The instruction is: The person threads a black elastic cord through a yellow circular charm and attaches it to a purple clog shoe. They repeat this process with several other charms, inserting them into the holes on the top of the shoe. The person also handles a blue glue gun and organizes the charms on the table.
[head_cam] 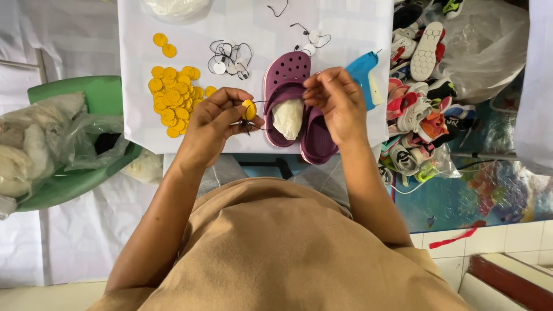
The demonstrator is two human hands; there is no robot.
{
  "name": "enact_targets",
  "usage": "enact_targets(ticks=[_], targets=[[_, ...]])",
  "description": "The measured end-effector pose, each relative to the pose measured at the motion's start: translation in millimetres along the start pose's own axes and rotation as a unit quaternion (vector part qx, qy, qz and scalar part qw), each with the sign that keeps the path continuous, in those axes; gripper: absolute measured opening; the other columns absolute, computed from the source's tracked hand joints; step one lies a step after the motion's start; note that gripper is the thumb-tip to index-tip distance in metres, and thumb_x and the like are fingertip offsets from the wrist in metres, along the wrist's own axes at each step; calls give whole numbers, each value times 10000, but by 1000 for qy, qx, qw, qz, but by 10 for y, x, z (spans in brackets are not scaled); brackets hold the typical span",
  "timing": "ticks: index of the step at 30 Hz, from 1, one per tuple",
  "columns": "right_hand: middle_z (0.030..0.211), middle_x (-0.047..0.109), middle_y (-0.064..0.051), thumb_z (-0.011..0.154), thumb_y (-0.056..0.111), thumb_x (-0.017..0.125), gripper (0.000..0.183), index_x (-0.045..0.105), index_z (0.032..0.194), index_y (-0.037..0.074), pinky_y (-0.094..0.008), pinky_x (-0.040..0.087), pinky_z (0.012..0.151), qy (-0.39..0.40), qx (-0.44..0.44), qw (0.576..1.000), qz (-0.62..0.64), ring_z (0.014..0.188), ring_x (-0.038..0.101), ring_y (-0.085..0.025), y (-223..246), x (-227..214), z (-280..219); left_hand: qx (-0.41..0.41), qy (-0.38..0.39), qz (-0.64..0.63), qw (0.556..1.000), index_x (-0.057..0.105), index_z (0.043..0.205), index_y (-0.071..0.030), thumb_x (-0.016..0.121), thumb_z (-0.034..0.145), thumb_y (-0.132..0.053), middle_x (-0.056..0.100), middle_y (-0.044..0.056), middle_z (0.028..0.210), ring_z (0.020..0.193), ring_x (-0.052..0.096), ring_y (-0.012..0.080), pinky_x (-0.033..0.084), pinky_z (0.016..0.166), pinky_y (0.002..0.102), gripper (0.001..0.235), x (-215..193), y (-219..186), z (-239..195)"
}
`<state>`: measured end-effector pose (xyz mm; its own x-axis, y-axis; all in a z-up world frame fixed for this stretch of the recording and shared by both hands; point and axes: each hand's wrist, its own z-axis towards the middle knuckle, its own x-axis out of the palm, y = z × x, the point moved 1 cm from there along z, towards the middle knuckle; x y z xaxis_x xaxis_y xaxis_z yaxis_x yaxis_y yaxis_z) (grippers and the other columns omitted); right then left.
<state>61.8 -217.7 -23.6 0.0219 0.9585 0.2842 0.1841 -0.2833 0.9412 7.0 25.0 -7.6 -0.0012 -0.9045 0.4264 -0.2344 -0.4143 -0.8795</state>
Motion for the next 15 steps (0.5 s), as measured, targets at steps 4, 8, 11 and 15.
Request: enact_targets(ticks=[4, 8, 11, 15], targets=[[1069, 732, -112, 976, 197, 672, 184, 641, 1117, 83, -290, 607, 859, 86, 15, 994, -70, 970, 738, -168, -183, 95, -69, -18, 50, 19, 998, 601, 1206, 62, 587, 944, 27, 618, 161, 1001, 842, 712, 226, 646, 733, 349, 265, -142, 132, 97], [1086, 690, -82, 954, 157, 709, 261, 667, 1189, 52, -327, 564, 958, 132, 31, 982, -130, 1027, 682, -140, -218, 139, -164, 5, 88, 188, 978, 634, 1221, 104, 661, 896, 85, 622, 198, 996, 855, 677, 249, 599, 786, 349, 328, -280, -169, 190], [1150, 675, -67, 1002, 65, 604, 231, 616, 1232, 51, -279, 514, 987, 204, 31, 969, -136, 1121, 658, -145, -221, 32, -161, 83, 55, 399, 912, 703, 1181, -14, 703, 937, 31, 666, 37, 882, 671, 506, 60, 433, 583, 191, 249, -368, -607, 392], [1096, 679, -46, 990, 85, 626, 221, 639, 1210, 60, -272, 507, 979, 191, 63, 970, -138, 1105, 667, -148, -253, -25, -208, 184, 68, 436, 878, 674, 1255, 77, 704, 951, 130, 703, 151, 977, 796, 646, 169, 538, 667, 238, 310, -745, -896, 892]])
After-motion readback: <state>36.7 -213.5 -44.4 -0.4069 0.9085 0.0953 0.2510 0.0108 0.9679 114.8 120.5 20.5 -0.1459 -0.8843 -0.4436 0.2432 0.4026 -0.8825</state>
